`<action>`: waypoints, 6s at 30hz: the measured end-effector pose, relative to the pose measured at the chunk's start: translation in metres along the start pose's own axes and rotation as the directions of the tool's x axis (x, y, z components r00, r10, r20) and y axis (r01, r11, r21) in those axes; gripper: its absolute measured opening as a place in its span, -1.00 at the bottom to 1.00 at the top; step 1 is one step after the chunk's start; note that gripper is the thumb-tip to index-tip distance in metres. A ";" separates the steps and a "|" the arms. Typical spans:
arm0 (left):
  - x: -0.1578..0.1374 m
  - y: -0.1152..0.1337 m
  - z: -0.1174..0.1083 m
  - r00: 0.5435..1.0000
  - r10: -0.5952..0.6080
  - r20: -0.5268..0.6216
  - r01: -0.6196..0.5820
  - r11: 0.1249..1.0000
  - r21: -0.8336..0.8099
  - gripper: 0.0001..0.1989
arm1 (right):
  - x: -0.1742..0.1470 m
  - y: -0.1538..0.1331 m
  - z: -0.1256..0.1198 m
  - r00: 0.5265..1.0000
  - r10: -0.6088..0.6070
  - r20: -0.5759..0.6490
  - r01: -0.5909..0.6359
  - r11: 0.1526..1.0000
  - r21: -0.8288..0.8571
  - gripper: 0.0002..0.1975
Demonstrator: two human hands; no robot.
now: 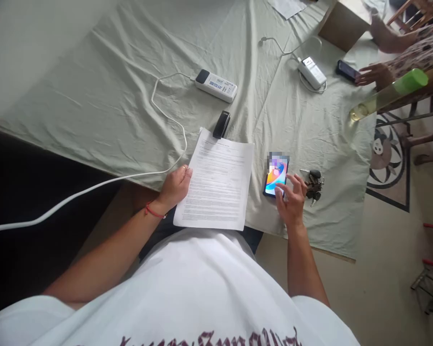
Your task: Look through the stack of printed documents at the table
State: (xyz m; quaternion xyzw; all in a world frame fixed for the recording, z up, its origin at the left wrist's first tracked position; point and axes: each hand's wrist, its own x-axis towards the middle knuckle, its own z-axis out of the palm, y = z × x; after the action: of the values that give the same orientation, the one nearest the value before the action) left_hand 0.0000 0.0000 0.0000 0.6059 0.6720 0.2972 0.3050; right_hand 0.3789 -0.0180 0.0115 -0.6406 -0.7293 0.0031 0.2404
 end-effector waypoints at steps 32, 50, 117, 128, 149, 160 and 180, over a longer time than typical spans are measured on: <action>0.003 0.000 0.000 1.000 0.010 0.005 -0.010 1.000 -0.018 -0.67 | 0.000 -0.010 0.027 0.976 0.014 -0.216 -0.027 0.998 -0.059 -0.70; 0.004 -0.003 0.001 1.000 0.011 -0.009 -0.011 0.998 -0.066 -0.67 | -0.004 -0.011 0.043 0.974 -0.050 -0.219 0.038 0.998 -0.059 -0.73; -0.031 -0.017 -0.030 0.899 -0.287 0.332 0.438 0.623 -0.648 -0.61 | 0.006 -0.126 0.045 0.694 0.294 0.657 -0.716 0.185 0.674 -0.50; -0.034 -0.033 -0.021 0.972 -0.170 0.159 0.227 0.845 -0.484 -0.62 | -0.018 -0.121 0.062 0.889 0.294 0.350 -0.457 0.584 0.671 -0.64; 0.011 -0.012 -0.026 0.987 0.082 -0.135 -0.126 0.926 -0.355 -0.68 | 0.057 -0.112 0.077 0.928 0.230 0.294 -0.355 0.295 0.887 -0.70; 0.015 -0.031 -0.007 0.975 -0.067 -0.210 -0.085 0.765 -0.639 -0.60 | 0.065 -0.110 0.102 0.921 0.357 0.154 -0.262 0.278 0.924 -0.57; 0.020 -0.037 -0.004 0.970 0.014 -0.245 -0.145 0.840 -0.523 -0.71 | 0.068 -0.093 0.090 0.962 0.273 -0.006 -0.189 0.684 0.705 -0.72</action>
State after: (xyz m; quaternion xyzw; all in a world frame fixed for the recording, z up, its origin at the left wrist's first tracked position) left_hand -0.0283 0.0165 -0.0268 0.4850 0.5667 0.5542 0.3696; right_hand 0.2558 0.0562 -0.0152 -0.5882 -0.5726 0.2727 0.5018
